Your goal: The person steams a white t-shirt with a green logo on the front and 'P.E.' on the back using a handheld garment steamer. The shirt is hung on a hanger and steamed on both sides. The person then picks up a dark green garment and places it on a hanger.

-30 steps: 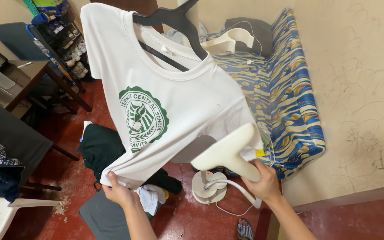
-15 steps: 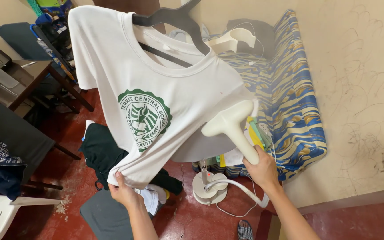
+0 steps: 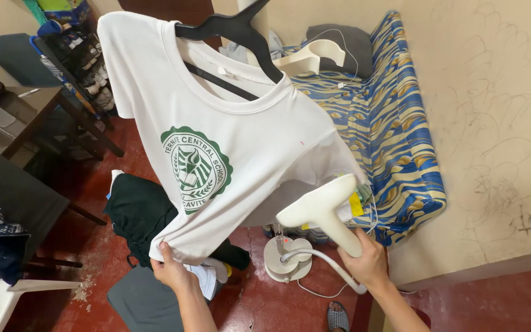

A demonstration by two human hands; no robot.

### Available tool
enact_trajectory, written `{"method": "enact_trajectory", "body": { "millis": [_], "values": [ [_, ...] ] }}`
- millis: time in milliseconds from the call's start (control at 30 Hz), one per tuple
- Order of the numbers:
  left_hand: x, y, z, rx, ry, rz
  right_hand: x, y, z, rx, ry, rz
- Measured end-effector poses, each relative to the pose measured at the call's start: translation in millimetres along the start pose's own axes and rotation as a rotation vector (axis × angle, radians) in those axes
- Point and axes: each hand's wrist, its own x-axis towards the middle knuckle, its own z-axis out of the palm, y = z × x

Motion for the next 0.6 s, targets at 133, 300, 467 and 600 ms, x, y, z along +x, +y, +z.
{"method": "enact_trajectory", "body": {
  "millis": [133, 300, 467, 600],
  "values": [
    [0, -5, -2, -0.004, -0.01, -0.016, 24, -26, 7, 0.006, 0.037, -0.141],
    [-4, -9, -3, -0.007, -0.045, -0.019, 70, -50, 4, 0.042, 0.072, -0.099],
    [-8, -11, -3, -0.011, -0.064, -0.045, 88, -46, 3, -0.034, 0.003, 0.099],
    [-12, -19, -7, 0.02, -0.075, -0.063, 77, -26, 5, -0.043, -0.021, 0.176]
  ]
}}
